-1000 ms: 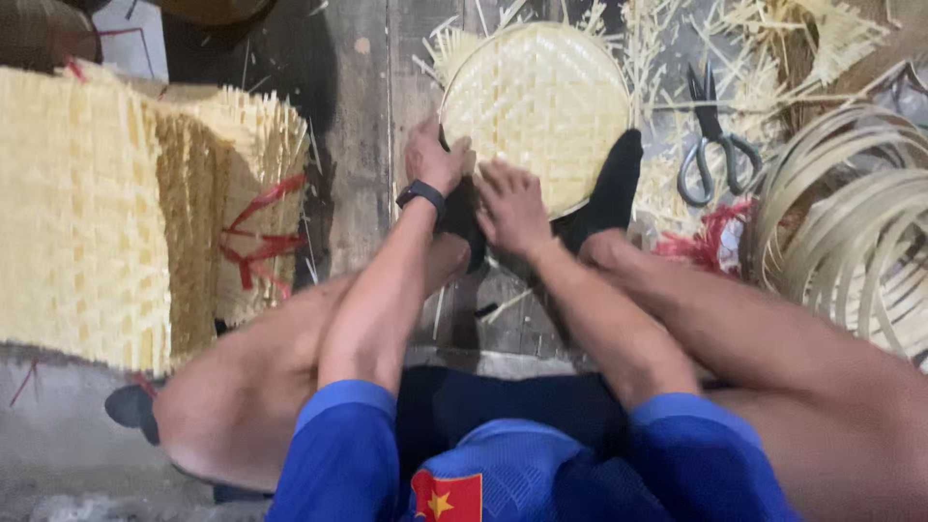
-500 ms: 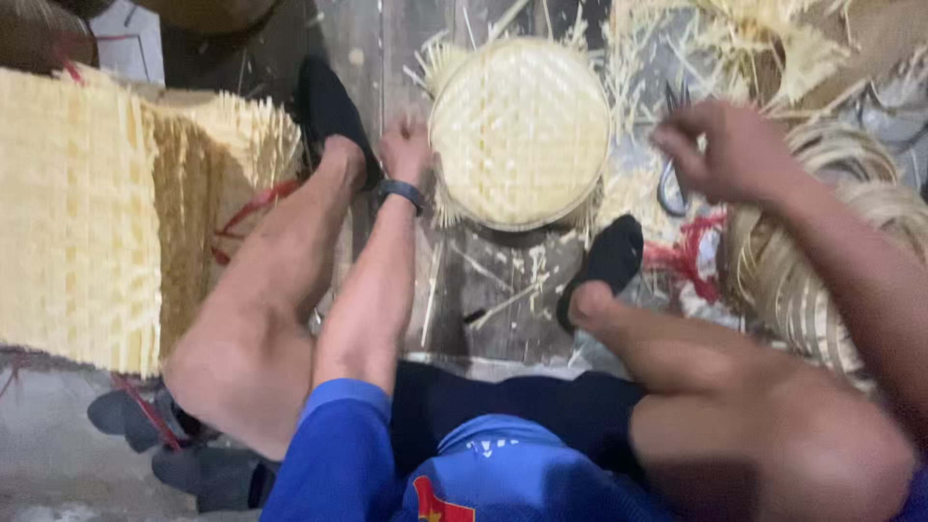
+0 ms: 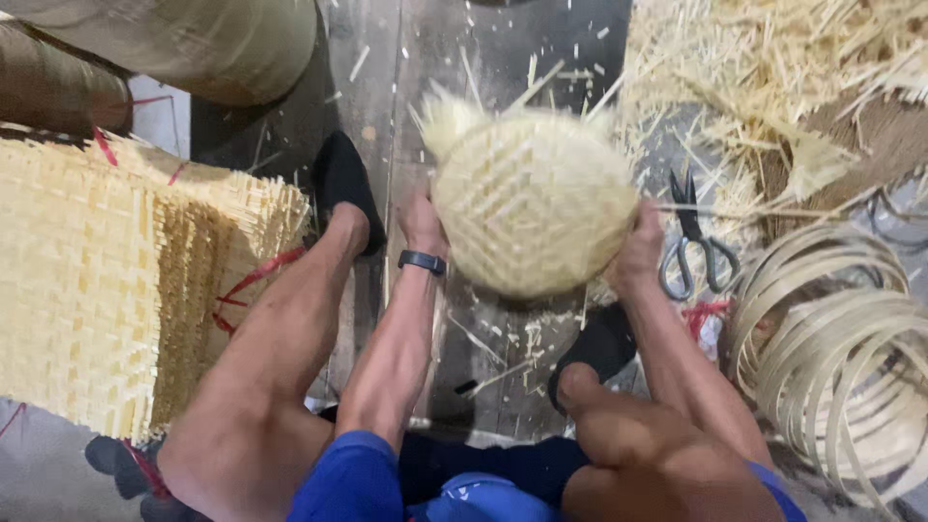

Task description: The person sits on the floor and repeatedly places a square woven bamboo mat onto a circular wooden mold. They use scissors to trim the excess bamboo strips around the circular edge of the mold, then remove the trimmed mat and stack it with others.

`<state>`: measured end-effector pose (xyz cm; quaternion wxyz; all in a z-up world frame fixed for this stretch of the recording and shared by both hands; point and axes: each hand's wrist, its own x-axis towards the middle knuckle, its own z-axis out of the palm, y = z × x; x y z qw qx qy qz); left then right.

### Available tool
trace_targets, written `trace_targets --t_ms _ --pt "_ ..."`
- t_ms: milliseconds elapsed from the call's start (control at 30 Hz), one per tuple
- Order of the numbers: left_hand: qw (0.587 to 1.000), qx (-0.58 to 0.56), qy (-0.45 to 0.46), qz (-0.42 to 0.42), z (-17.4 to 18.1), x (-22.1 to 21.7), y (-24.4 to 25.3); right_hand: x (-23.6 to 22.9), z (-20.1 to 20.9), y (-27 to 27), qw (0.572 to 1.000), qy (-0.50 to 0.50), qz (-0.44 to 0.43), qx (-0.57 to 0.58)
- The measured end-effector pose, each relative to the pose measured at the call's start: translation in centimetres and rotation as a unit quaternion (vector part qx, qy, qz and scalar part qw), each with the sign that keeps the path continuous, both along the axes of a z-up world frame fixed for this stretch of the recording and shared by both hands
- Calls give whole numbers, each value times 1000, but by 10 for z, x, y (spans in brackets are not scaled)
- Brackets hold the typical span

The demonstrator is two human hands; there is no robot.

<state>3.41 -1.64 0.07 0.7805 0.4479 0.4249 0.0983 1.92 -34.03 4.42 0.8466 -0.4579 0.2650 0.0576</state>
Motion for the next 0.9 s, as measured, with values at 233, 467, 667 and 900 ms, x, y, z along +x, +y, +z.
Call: trace_targets --t_ms 233,467,667,900 --pt "979 -11 -42 -200 80 0 24 -9 48 -57 997 37 71 10" --pt "973 -101 -12 -206 2 -12 3 -34 -21 -37 992 -49 63 -94" --pt "727 569 178 -342 25 -54 -74 -6 8 -8 680 -247 215 -657" --pt "691 587 162 -390 51 -64 -119 48 25 26 477 -371 438 -665"
